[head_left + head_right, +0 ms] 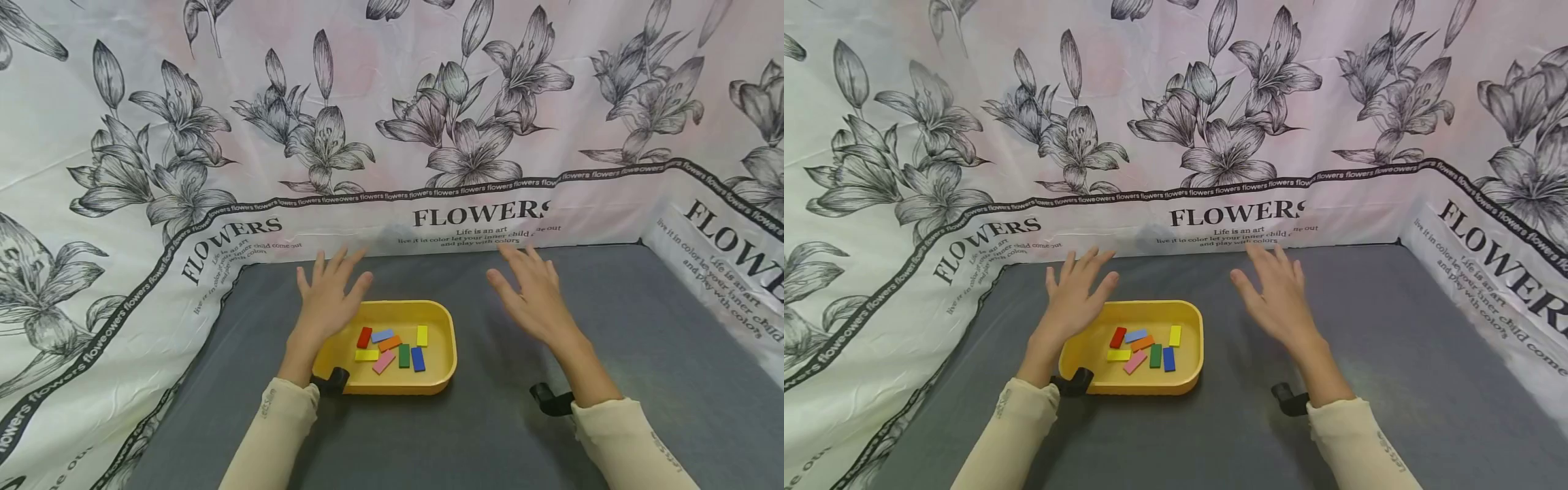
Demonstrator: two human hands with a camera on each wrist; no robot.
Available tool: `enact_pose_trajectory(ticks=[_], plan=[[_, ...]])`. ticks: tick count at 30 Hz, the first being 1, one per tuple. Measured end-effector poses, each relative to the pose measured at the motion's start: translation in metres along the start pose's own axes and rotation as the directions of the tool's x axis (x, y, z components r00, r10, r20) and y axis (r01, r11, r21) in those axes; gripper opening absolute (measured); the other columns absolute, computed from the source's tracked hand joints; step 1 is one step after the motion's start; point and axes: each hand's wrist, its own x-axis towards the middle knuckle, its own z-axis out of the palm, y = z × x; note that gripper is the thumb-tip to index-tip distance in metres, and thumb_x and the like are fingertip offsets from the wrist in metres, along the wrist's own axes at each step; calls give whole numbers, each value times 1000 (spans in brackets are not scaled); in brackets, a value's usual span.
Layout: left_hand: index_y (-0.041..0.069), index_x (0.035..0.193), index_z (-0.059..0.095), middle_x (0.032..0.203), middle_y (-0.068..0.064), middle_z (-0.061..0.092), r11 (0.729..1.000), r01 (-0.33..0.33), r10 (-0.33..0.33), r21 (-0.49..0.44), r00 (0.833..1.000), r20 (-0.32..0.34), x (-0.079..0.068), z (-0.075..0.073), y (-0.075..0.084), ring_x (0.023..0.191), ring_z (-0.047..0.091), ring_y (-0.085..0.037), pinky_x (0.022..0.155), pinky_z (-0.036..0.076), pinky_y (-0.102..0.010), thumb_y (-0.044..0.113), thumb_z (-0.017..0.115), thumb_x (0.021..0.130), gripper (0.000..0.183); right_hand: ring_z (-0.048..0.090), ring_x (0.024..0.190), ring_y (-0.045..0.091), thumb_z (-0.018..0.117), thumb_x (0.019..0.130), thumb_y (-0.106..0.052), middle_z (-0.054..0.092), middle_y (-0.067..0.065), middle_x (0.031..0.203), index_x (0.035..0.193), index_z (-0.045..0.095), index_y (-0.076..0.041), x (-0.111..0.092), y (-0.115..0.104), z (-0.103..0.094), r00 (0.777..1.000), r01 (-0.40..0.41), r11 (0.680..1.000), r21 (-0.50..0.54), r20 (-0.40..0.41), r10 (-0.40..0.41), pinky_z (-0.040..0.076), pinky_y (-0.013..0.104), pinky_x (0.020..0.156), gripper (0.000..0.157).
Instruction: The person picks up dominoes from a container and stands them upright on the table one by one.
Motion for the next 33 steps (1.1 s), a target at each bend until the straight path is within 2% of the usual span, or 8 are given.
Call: enact_pose_trajectory(ticks=[3,7,12,17,22,27,33], plan=[[33,156,40,166,-5,33,994,-51,52,-95,999,7,-1,0,-11,158,11,-40,121,-3,-72,57,40,105,57,14,157,44,46,107,-44,32,21,164,160,35,-15,0,3,2,999,-6,997,77,41,3,7,76,119,61],[30,155,43,162,-5,41,979,-86,93,-185,995,31,-3,0,-23,157,18,-38,120,7,-72,51,44,106,54,17,156,42,44,108,-46,27,18,167,161,33,-23,-2,5,5,995,-46,989,141,99,32,17,78,115,59],[28,155,44,162,-5,40,963,-63,86,-263,993,76,-9,-2,-35,156,22,-36,121,11,-72,43,51,106,52,26,153,41,44,109,-44,33,14,165,160,34,-23,-4,7,11,994,-45,977,211,108,22,24,72,117,56],[23,152,48,159,-6,45,939,-21,72,-343,988,136,-14,-4,-49,151,35,-33,122,26,-65,40,57,104,51,39,148,40,44,109,-42,44,13,159,154,44,-17,-5,9,16,995,-44,970,237,95,22,31,69,115,52],[20,147,53,153,-6,52,925,22,49,-379,983,176,-17,-8,-56,148,41,-32,122,29,-62,42,58,103,50,54,135,39,45,109,-41,57,15,148,146,52,-12,-5,12,20,995,-48,969,244,97,25,41,65,110,49],[18,148,52,154,-8,51,925,49,29,-378,980,196,-20,-9,-66,148,40,-34,122,28,-62,38,58,104,49,58,130,38,46,108,-41,60,14,145,144,55,-12,-7,12,23,993,-51,969,240,113,25,44,63,107,47],[20,150,50,157,-10,48,925,106,-10,-364,967,255,-23,-2,-85,147,41,-37,122,30,-61,36,64,101,53,62,125,35,47,108,-39,61,13,143,144,55,-12,-7,11,25,993,-48,972,229,113,22,49,61,103,45]])
